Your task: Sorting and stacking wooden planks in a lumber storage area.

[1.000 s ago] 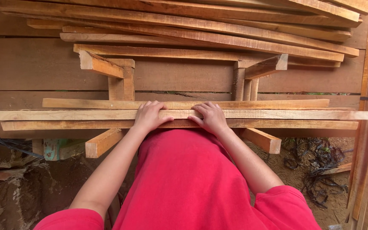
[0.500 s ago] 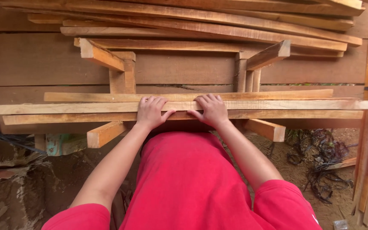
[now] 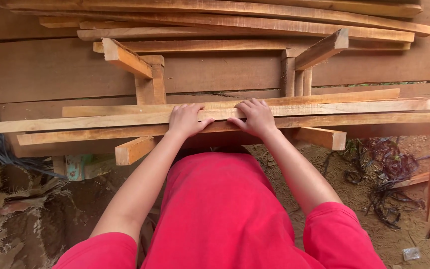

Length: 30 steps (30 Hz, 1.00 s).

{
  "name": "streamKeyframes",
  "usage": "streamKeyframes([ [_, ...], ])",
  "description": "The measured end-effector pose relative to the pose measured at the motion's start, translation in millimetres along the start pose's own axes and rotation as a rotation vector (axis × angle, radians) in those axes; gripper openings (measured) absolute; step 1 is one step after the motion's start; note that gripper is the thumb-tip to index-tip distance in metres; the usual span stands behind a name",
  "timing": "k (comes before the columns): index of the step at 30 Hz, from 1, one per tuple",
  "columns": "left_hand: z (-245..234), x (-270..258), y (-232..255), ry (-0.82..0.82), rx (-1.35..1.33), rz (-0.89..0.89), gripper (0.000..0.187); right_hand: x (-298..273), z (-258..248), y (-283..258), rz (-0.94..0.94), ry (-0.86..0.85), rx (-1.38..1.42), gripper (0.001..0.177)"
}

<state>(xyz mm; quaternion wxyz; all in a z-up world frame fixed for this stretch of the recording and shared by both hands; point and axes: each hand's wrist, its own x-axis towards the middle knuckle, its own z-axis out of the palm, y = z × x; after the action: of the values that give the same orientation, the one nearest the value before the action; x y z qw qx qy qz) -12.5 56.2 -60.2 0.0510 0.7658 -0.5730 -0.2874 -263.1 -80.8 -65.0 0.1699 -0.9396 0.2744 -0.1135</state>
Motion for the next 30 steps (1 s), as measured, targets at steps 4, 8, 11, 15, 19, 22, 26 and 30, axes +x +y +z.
streamKeyframes([
  [4, -12.0, -0.1, 9.5, -0.044, 0.01, 0.024, 0.061, -2.9, -0.5, -7.2, 0.026, -0.01, -0.029, 0.041],
  [8, -2.3, 6.1, 7.0, -0.082, 0.1, 0.019, 0.064, -5.2, -2.9, -10.7, 0.076, -0.035, -0.018, 0.042],
  [11, 2.7, 8.8, 3.9, -0.103, 0.111, 0.031, 0.068, -7.5, 0.4, -11.3, 0.109, -0.046, -0.018, 0.043],
  [15, 1.8, 10.4, 1.6, -0.103, 0.1, 0.032, 0.068, -4.5, 2.5, -9.2, 0.137, -0.073, -0.003, 0.042],
  [19, 0.8, 15.6, 1.3, -0.116, 0.043, 0.009, 0.068, -6.3, 7.7, 0.0, 0.134, -0.142, 0.039, 0.041],
  [22, -11.5, 28.7, 12.2, -0.173, 0.055, -0.044, 0.064, 2.1, -11.2, 1.3, 0.111, -0.203, 0.084, 0.04],
  [26, -55.2, 25.6, 31.3, -0.319, 0.03, -0.137, 0.072, 20.0, -24.6, -4.9, 0.169, -0.42, 0.003, 0.044],
  [30, -50.8, 38.3, 36.6, -0.371, 0.007, -0.204, 0.073, 12.8, 10.6, 16.8, 0.105, -0.413, -0.133, 0.046],
])
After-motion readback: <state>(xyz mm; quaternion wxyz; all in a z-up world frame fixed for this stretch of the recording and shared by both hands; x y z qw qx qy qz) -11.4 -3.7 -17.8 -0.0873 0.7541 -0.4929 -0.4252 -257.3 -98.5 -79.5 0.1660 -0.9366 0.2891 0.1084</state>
